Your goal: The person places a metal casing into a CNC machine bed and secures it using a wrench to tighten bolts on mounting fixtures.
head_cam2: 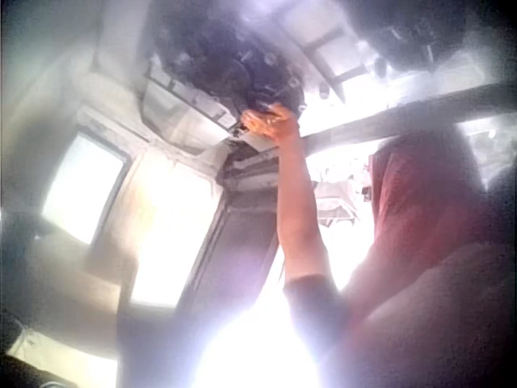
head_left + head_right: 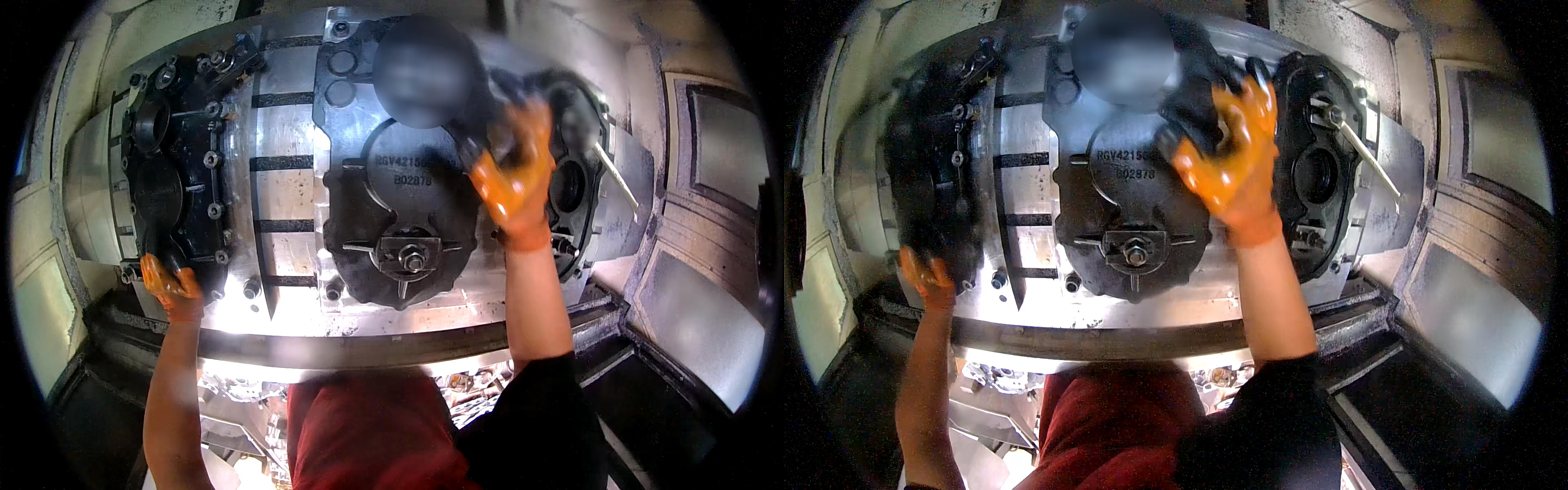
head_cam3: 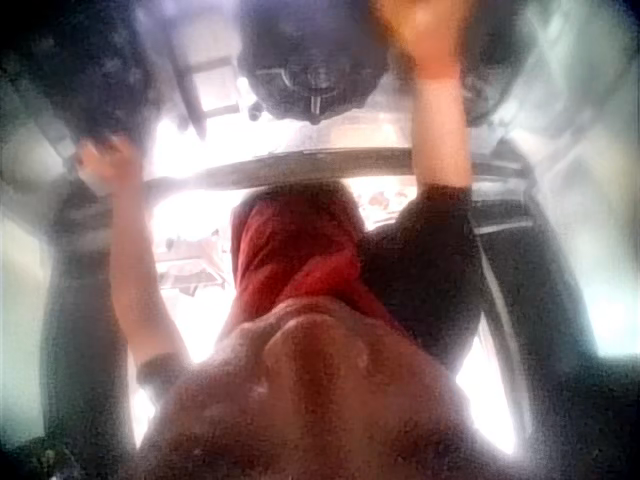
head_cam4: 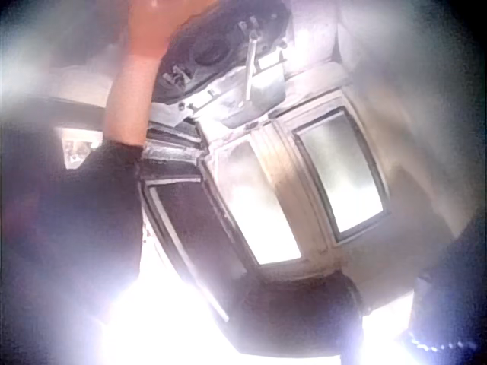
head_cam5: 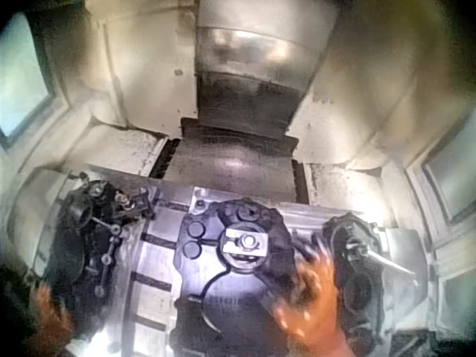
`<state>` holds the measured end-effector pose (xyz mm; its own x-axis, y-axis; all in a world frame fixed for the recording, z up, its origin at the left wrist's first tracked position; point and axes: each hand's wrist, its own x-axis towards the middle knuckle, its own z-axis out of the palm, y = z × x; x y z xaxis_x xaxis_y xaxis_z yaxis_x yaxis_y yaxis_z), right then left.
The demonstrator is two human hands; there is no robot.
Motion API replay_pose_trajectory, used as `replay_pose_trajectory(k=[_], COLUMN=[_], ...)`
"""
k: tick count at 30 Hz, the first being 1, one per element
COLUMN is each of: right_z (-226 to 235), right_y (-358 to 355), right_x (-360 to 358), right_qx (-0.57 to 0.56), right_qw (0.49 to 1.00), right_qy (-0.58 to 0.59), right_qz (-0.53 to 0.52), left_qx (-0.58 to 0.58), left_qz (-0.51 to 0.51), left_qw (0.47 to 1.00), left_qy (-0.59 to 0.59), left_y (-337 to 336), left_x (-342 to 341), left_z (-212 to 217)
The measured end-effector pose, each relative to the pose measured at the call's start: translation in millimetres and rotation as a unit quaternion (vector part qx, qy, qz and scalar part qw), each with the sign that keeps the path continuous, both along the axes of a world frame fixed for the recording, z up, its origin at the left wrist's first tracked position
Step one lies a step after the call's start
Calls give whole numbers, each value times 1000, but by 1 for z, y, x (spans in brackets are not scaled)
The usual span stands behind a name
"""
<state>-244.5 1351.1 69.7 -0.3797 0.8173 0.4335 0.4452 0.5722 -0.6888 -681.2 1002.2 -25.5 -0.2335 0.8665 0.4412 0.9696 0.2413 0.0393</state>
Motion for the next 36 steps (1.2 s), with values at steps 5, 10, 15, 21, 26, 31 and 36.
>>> replay_pose_trajectory(k=[5,10,15,21,26,31,36], right_z=[-15,-36,-28,1,31,14,20], right_y=[52,63,45,46,92,77,71], right_x=[-41,-47,-63,-57,151,281,259], right_qx=[158,148,207,277,189,-64,-74], right_qw=[976,981,969,948,919,868,823], right_qy=[-151,-127,-120,-147,-308,-442,-515], right_qz=[17,22,-64,-52,-159,-217,-228], left_qx=[22,9,7,-4,-15,56,27], left_qz=[-10,-8,0,27,42,-26,-13], left_qw=[1000,1000,1000,1000,999,998,999], left_qy=[-7,-5,-26,-4,-26,-14,-16], left_y=[8,5,7,-1,14,17,14], left_x=[1,1,0,-12,5,-8,-16], left_z=[-3,0,-4,-18,-6,-17,-5])
